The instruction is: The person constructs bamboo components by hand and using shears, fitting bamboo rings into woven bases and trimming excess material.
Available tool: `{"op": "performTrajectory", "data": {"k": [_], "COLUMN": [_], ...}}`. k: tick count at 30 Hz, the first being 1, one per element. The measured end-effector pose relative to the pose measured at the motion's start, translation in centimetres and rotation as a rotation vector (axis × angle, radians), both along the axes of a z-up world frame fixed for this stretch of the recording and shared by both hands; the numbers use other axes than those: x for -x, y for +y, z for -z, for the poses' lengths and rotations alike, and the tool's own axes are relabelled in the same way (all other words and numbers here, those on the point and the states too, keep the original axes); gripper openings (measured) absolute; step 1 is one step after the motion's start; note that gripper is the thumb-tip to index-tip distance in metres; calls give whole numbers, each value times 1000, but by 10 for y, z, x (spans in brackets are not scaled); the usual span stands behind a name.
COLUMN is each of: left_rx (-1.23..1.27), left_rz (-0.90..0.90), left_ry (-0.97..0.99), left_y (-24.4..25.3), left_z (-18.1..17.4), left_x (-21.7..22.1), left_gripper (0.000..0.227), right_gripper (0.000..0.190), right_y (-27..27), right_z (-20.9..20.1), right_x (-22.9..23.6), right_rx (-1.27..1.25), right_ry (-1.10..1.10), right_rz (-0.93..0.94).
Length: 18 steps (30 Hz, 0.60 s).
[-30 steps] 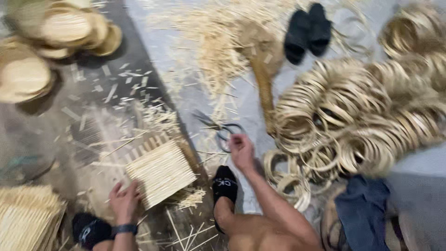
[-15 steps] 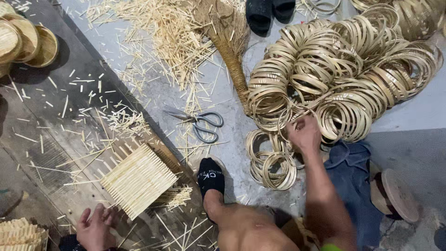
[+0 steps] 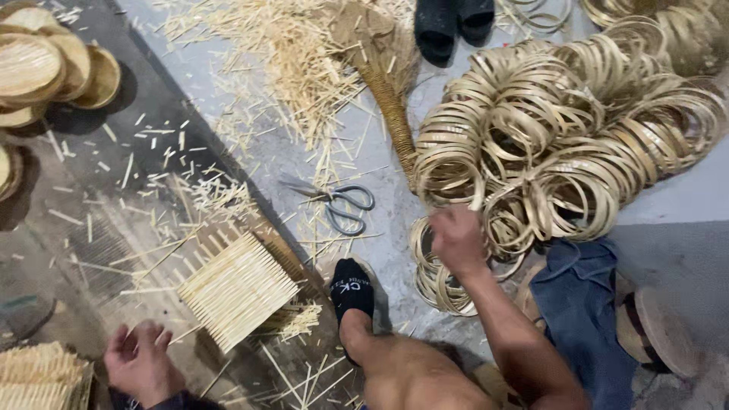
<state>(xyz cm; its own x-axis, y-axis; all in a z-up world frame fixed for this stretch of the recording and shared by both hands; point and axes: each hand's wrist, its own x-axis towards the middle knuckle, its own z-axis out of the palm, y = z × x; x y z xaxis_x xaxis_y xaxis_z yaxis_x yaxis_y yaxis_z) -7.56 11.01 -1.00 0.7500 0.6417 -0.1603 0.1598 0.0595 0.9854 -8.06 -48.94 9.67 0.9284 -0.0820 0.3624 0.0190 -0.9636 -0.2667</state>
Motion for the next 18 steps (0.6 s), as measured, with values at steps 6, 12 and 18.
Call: {"op": "performTrajectory", "data": {"k": [6,12,18], "left_rx": [37,64,-343], "left_rz": [-11,-43,178], "left_ry": [51,132,20], "left_y": [-28,-28,-72], "left_z": [-30,-36,-88], "left_x": [-2,2,-21], "left_gripper": [43,40,27], "right_gripper": [19,4,23], "right_y": [57,52,90], "right_z": [71,145,51], "right_x": [-34,-54,-54], "right_rx": [-34,-116,-123], "right_ry": [35,597,223], "right_rz": [-494,-376,-480]}}
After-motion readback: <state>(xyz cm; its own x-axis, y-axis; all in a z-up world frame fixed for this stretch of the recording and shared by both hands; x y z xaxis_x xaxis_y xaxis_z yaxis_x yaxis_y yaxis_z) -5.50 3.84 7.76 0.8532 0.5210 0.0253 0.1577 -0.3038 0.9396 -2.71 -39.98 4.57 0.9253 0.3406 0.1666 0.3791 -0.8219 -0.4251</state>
